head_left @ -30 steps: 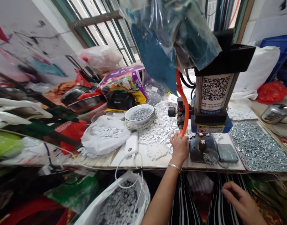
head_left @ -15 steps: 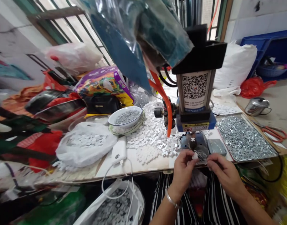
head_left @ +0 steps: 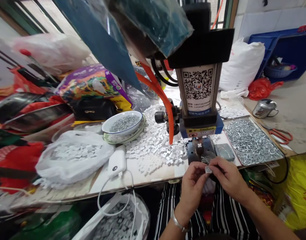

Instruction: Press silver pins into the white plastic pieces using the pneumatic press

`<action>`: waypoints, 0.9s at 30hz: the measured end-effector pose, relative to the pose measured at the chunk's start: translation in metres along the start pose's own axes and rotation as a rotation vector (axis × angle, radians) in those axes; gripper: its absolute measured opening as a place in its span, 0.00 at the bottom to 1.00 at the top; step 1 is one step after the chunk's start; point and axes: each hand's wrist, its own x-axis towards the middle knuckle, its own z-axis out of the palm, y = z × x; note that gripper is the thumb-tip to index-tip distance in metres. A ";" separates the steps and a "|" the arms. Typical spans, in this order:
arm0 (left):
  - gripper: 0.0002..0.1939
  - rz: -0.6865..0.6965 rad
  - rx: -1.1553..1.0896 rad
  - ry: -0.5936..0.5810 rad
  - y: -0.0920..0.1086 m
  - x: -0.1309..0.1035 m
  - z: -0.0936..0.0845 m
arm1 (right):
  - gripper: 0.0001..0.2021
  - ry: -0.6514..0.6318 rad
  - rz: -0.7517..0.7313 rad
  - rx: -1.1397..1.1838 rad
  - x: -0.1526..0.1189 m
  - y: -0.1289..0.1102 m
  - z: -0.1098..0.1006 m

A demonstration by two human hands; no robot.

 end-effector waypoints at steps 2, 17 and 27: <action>0.07 -0.017 -0.025 0.031 0.000 0.000 0.002 | 0.08 0.017 -0.065 -0.055 0.001 0.001 0.002; 0.08 -0.097 -0.063 0.070 -0.001 0.011 0.007 | 0.12 0.012 -0.149 -0.033 -0.005 0.017 0.002; 0.07 0.200 0.386 0.123 -0.011 0.088 -0.011 | 0.08 0.095 0.143 0.150 0.060 0.032 0.000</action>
